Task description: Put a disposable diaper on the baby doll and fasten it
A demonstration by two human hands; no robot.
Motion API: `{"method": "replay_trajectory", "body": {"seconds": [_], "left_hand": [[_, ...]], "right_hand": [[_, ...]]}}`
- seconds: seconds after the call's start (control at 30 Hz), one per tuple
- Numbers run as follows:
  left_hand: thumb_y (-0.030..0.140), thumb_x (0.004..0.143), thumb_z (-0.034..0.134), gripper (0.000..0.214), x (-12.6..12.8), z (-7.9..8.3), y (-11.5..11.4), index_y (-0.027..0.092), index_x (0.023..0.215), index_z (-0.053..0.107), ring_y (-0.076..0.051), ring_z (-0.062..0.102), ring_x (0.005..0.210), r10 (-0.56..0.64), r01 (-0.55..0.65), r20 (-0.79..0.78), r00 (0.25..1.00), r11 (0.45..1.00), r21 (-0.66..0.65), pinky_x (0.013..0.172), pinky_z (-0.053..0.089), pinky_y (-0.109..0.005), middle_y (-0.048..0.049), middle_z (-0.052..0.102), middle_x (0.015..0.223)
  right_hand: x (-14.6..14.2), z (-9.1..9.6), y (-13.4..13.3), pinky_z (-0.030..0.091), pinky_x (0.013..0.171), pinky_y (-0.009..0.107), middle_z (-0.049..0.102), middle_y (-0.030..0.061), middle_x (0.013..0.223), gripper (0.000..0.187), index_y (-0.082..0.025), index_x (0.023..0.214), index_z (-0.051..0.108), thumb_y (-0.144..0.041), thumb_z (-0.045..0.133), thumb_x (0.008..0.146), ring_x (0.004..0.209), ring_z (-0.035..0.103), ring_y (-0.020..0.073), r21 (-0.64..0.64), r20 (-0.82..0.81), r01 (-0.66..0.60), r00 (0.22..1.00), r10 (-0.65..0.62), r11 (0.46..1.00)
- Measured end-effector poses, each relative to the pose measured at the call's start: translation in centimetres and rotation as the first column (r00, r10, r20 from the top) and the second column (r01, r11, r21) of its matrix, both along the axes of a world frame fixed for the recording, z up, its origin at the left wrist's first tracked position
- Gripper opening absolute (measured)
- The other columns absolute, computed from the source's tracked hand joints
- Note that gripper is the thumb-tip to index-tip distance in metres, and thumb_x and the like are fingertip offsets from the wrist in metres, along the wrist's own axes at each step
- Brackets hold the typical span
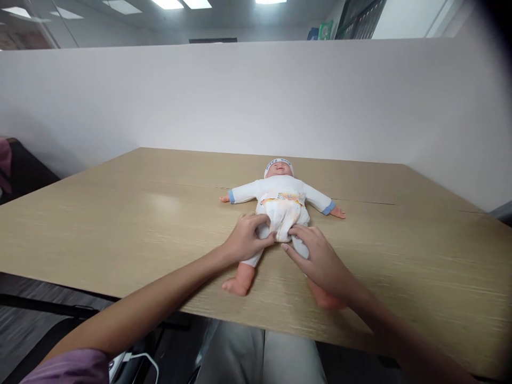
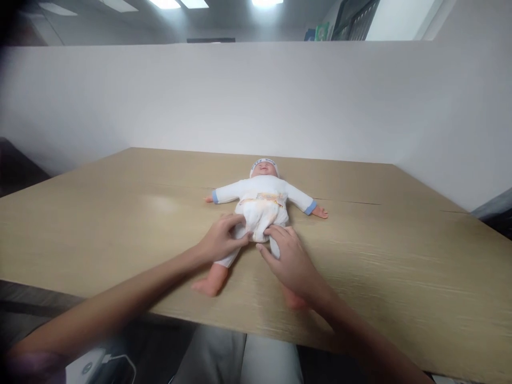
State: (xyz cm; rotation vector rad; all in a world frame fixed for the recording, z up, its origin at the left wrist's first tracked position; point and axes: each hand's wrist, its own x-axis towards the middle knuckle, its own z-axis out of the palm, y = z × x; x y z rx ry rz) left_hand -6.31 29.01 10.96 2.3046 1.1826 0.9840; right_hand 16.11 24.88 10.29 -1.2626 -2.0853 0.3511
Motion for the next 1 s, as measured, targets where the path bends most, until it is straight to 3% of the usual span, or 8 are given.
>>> {"method": "replay_trajectory", "body": {"seconds": [0.23,0.4,0.5,0.6,0.73,0.87,1.0], "left_hand": [[0.039,0.084,0.075,0.026,-0.2,-0.3,0.1,0.021,0.093,0.058,-0.017,0.051,0.073,0.066,-0.052,0.127,0.990,0.993,-0.110,0.076,0.039,-0.031,0.0044,0.056,0.074],[0.042,0.083,0.079,0.037,-0.7,-0.8,0.5,0.022,0.099,0.051,-0.016,0.054,0.075,0.053,0.050,0.327,0.944,0.953,-0.300,0.071,0.040,-0.029,0.0028,0.061,0.085],[0.042,0.079,0.084,0.048,-0.6,-1.3,0.5,0.023,0.107,0.050,-0.016,0.058,0.079,0.119,0.025,0.389,0.914,0.938,-0.346,0.075,0.043,-0.029,0.0003,0.065,0.093],[0.042,0.077,0.086,0.053,-0.5,-1.3,0.2,0.023,0.113,0.051,-0.018,0.061,0.086,0.179,-0.051,0.358,0.916,0.940,-0.338,0.080,0.044,-0.031,-0.0027,0.068,0.104],[0.045,0.081,0.082,0.041,-0.5,-0.5,-0.3,0.021,0.107,0.060,-0.021,0.062,0.090,0.168,-0.103,0.215,0.962,0.953,-0.284,0.080,0.042,-0.033,-0.0037,0.070,0.101],[0.050,0.091,0.071,0.032,-0.5,0.5,-0.6,0.019,0.101,0.068,-0.022,0.060,0.087,0.104,-0.084,0.080,0.991,0.971,-0.223,0.078,0.041,-0.033,-0.0035,0.070,0.094],[0.055,0.090,0.069,0.037,-0.6,0.6,-0.4,0.019,0.097,0.069,-0.021,0.059,0.084,0.072,-0.047,0.095,0.993,0.968,-0.246,0.075,0.043,-0.031,-0.0027,0.070,0.090]], "right_hand": [[0.2,0.5,0.3,0.046,0.087,0.039,0.070,0.0032,0.100,0.004,-0.025,0.098,0.064,-0.029,0.065,0.097,0.097,0.058,0.0257,-0.044,-0.021,-0.023,1.000,0.022,0.999],[0.2,0.2,0.6,0.045,0.082,0.037,0.063,0.0020,0.089,0.008,-0.025,0.092,0.060,-0.028,0.067,0.095,0.091,0.058,0.0244,-0.047,-0.056,0.013,0.998,-0.016,0.999],[0.3,0.0,0.8,0.045,0.081,0.036,0.062,0.0011,0.088,0.009,-0.025,0.095,0.060,-0.028,0.068,0.093,0.089,0.058,0.0232,-0.066,-0.089,0.051,0.994,-0.057,0.997],[0.4,0.0,1.1,0.045,0.081,0.036,0.065,0.0011,0.092,0.010,-0.025,0.095,0.059,-0.027,0.068,0.092,0.089,0.059,0.0223,-0.086,-0.127,0.080,0.988,-0.090,0.993],[0.5,0.3,1.0,0.046,0.082,0.036,0.071,0.0019,0.101,0.016,-0.026,0.097,0.059,-0.031,0.072,0.089,0.093,0.061,0.0232,-0.099,-0.169,0.106,0.978,-0.122,0.989],[0.5,0.4,0.8,0.048,0.090,0.040,0.075,0.0028,0.104,0.015,-0.026,0.101,0.063,-0.033,0.071,0.090,0.102,0.064,0.0261,-0.097,-0.143,0.141,0.978,-0.154,0.985],[0.5,0.4,0.7,0.049,0.089,0.043,0.078,0.0028,0.102,0.015,-0.027,0.100,0.065,-0.036,0.071,0.090,0.101,0.065,0.0279,-0.108,-0.086,0.182,0.978,-0.192,0.977]]}}
